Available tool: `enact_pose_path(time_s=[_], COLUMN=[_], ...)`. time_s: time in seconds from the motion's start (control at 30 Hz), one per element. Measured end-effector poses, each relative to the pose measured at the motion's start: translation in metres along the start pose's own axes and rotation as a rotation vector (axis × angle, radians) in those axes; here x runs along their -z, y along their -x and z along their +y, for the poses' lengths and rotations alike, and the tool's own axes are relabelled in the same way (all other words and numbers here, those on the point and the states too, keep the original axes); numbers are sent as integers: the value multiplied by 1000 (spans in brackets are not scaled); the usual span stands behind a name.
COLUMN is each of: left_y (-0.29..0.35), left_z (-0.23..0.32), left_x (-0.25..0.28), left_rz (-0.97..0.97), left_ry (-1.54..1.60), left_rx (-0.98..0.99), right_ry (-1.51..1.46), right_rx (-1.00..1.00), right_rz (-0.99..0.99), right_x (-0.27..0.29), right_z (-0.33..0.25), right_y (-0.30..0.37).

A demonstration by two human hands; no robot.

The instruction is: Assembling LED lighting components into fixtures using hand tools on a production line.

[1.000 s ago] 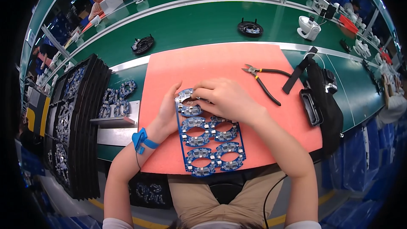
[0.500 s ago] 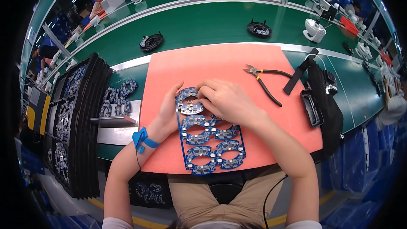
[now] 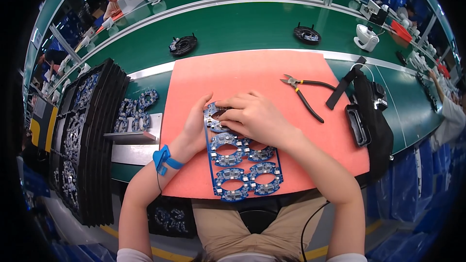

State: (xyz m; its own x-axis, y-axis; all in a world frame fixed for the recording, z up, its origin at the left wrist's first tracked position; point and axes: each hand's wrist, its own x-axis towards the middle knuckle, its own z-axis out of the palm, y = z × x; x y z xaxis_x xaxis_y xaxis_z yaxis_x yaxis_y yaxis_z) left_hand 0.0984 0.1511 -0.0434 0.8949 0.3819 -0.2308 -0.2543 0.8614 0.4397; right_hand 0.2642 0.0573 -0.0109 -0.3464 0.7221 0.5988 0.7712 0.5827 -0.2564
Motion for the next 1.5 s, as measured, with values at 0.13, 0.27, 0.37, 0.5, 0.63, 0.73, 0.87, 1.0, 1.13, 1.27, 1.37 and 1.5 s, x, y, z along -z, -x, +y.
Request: enact_pose_path(time_s=[0.13, 0.27, 0.37, 0.5, 0.63, 0.73, 0.87, 1.0, 1.13, 1.27, 1.37, 1.5], left_y=[0, -1, 3, -1, -3, -1, 2, 2, -2, -2, -3, -3], left_z=[-1, 0, 1, 0, -1, -1, 2, 2, 2, 3, 3, 5], left_x=[-1, 2, -5, -4, 1, -5, -2, -8, -1, 3, 14, 21], left_rz=[-5, 60, 150, 183, 90, 154, 95, 101, 46, 62, -44, -159], left_ry=[43, -1, -31, -48, -15, -51, -81, -91, 25, 34, 46, 80], left_rx=[22, 9, -24, -38, -49, -51, -2, -15, -4, -9, 12, 3], right_ry=[46, 43, -15, -131, -49, -50, -165, -103, 24, -44, -62, 48], right_rx=[-45, -41, -88, -238, -133, -63, -246, -195, -69, -360, -169, -34], right_rz=[-13, 10, 18, 59, 170, 70, -93, -99, -91, -155, 18, 63], right_x=[1, -1, -7, -12, -11, -1, 28, 30, 25, 26, 12, 10], right_z=[-9, -10, -8, -4, -1, 11, 15, 19, 19, 10, 15, 9], right_y=[-2, -4, -3, -3, -9, -7, -4, 1, 1, -1, -1, -9])
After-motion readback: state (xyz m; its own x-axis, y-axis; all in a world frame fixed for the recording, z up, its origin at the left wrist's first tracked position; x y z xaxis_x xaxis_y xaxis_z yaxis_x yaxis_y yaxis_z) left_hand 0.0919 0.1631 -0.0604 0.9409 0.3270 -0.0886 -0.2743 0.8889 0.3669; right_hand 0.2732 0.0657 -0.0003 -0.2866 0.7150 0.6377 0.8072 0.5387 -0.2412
